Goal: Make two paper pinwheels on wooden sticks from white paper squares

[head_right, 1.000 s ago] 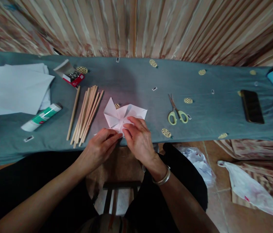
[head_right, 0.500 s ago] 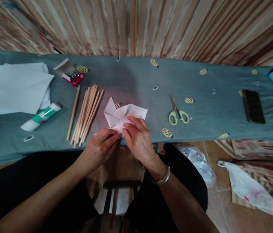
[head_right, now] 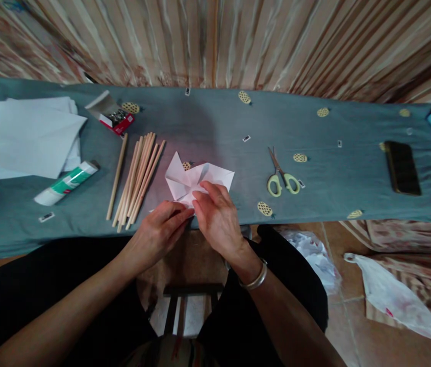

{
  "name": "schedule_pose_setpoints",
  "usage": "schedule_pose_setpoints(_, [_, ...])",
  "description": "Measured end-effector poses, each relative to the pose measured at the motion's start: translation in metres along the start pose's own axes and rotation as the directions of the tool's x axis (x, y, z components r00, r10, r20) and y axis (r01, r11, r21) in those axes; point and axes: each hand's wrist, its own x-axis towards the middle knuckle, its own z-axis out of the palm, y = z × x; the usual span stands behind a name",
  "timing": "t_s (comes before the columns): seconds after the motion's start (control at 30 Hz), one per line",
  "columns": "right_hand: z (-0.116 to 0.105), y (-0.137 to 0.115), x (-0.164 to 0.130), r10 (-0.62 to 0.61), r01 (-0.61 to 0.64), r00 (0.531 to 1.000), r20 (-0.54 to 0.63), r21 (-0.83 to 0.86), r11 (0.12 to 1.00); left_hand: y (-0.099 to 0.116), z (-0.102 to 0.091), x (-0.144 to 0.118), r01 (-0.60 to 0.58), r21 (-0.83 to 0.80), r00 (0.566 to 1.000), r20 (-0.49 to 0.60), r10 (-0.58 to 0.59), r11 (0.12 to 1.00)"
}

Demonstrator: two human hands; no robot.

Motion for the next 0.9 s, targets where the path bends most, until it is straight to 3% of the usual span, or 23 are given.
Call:
schedule_pose_setpoints(0.4, [0.002, 0.001, 0.000, -0.037, 0.038, 0.999, 0.016, -0.071, 0.997, -0.001, 0.001, -0.001, -0.003, 0.012, 1.000, -0.005, 0.003, 1.000])
schedule_pose_setpoints(0.67, [0.007, -0.003, -0.002, -0.095, 0.092, 0.996, 0.001, -0.258, 0.962, 0.000, 0.001, 0.000, 0.026, -0.006, 1.000, 0.008, -0.026, 1.000])
schedule_pose_setpoints(0.9, [0.011, 0.003, -0.001, -0.119, 0.118, 0.993, 0.004, -0.199, 0.973, 0.004, -0.002, 0.003, 0.208, -0.100, 0.976, 0.079, -0.201, 0.973])
